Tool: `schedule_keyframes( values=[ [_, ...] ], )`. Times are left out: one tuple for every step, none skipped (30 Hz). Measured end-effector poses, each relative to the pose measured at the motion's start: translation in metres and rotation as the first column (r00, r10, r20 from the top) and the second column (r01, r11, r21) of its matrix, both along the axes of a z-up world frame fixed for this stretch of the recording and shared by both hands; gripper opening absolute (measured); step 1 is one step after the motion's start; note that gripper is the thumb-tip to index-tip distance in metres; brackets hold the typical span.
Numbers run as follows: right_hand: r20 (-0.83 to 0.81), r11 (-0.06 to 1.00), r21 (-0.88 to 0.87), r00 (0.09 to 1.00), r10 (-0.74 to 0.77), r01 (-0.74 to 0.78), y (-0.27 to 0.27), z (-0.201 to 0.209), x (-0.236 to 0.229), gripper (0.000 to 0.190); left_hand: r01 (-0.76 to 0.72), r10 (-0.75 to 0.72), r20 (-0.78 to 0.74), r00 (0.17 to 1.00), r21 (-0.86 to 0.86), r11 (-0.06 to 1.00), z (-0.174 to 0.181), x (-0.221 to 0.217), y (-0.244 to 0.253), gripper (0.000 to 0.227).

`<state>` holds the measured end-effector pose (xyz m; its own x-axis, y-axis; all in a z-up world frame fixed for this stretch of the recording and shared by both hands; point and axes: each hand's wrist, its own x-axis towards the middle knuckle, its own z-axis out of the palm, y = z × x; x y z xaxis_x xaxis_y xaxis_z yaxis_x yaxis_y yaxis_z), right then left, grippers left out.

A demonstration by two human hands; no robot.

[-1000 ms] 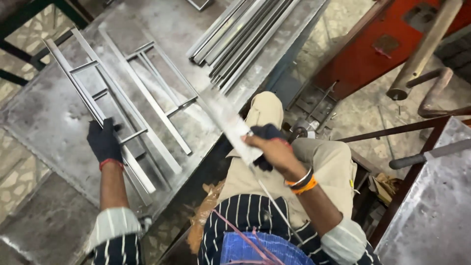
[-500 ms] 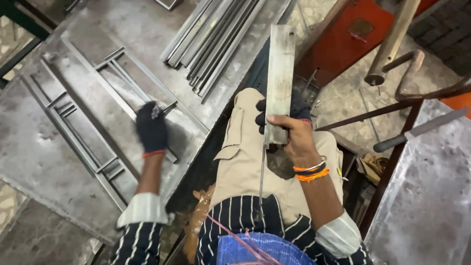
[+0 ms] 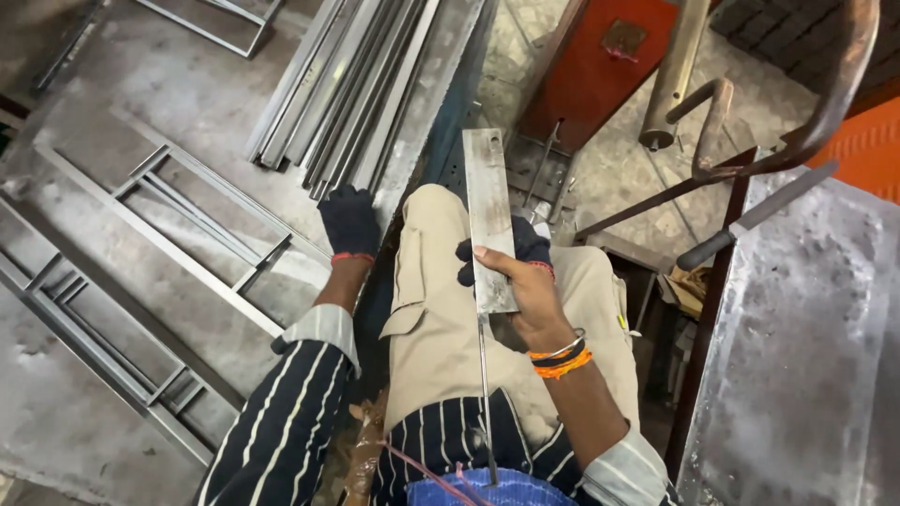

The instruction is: The person repeatedly picks up a rectangular metal frame and a metal bar, aligns them, and welds the joints using a handheld welding torch. After each weld, the frame is placed on a nearby metal table. The process is repeated multiple times.

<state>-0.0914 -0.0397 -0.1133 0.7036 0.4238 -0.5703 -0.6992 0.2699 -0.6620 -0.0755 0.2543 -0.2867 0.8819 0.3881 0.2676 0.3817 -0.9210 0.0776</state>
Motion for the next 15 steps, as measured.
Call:
schedule_keyframes(
  values=[
    [-0.007, 1.000, 0.009, 1.000, 0.001, -0.001, 0.000, 0.001, -0.001, 0.021, 0.041, -0.041, 0.038, 0.998, -0.004, 0.999, 0.007, -0.004, -0.006, 0.011],
    [-0.011, 1.000, 0.018, 1.000, 0.005, -0.005, 0.000, 0.003, 0.001, 0.021, 0.079, -0.078, 0.078, 0.994, -0.008, 0.997, 0.014, -0.007, -0.013, 0.008],
    [-0.013, 1.000, 0.017, 1.000, 0.002, -0.002, 0.000, 0.003, 0.001, 0.021, 0.082, -0.081, 0.077, 0.994, -0.008, 0.997, 0.008, -0.007, -0.011, 0.008],
    [-0.027, 1.000, 0.012, 1.000, -0.003, 0.003, -0.001, 0.003, 0.001, 0.021, 0.077, -0.076, 0.128, 0.989, 0.001, 0.997, 0.002, -0.007, -0.012, 0.013],
    [-0.042, 1.000, 0.007, 0.999, -0.008, 0.008, -0.002, 0.004, 0.002, 0.021, 0.071, -0.072, 0.179, 0.981, 0.011, 0.997, -0.004, -0.007, -0.012, 0.017],
    [-0.041, 1.000, 0.006, 0.999, -0.010, 0.010, -0.003, 0.002, 0.003, 0.021, 0.073, -0.074, 0.179, 0.981, 0.010, 0.997, 0.001, -0.005, -0.011, 0.017],
    [-0.050, 1.000, 0.013, 0.999, -0.016, 0.016, -0.005, -0.001, 0.003, 0.021, 0.046, -0.038, 0.204, 0.978, -0.035, 0.998, 0.007, -0.004, -0.011, 0.026],
    [-0.060, 0.999, 0.022, 0.998, -0.023, 0.024, -0.005, -0.003, 0.003, 0.021, 0.022, -0.004, 0.226, 0.974, -0.077, 0.997, 0.012, -0.003, -0.009, 0.035],
    [-0.061, 0.999, 0.025, 0.998, -0.026, 0.027, -0.005, -0.005, 0.004, 0.021, 0.025, -0.008, 0.225, 0.974, -0.075, 0.997, 0.013, 0.001, -0.005, 0.035],
    [-0.057, 0.999, 0.037, 0.998, -0.026, 0.028, -0.005, -0.007, 0.004, 0.021, 0.025, 0.006, 0.209, 0.978, -0.147, 0.989, 0.014, 0.005, -0.002, 0.040],
    [-0.054, 0.998, 0.050, 0.998, -0.025, 0.028, -0.006, -0.008, 0.004, 0.020, 0.024, 0.019, 0.193, 0.981, -0.218, 0.976, 0.014, 0.008, 0.001, 0.045],
    [-0.055, 0.998, 0.050, 0.998, -0.031, 0.033, -0.005, -0.006, 0.005, 0.020, 0.029, 0.014, 0.192, 0.981, -0.218, 0.976, 0.010, 0.013, 0.006, 0.045],
    [-0.051, 0.999, 0.033, 0.998, -0.033, 0.035, -0.004, -0.005, 0.005, 0.020, 0.032, 0.002, 0.154, 0.988, -0.220, 0.975, 0.005, 0.017, 0.012, 0.040],
    [-0.048, 0.999, 0.013, 0.998, -0.035, 0.036, -0.004, -0.003, 0.004, 0.020, 0.035, -0.009, 0.116, 0.993, -0.224, 0.974, -0.001, 0.020, 0.016, 0.035],
    [-0.049, 0.999, 0.012, 0.998, -0.040, 0.040, -0.005, -0.004, 0.004, 0.020, 0.039, -0.013, 0.115, 0.993, -0.225, 0.974, -0.013, 0.023, 0.023, 0.035]
  ],
)
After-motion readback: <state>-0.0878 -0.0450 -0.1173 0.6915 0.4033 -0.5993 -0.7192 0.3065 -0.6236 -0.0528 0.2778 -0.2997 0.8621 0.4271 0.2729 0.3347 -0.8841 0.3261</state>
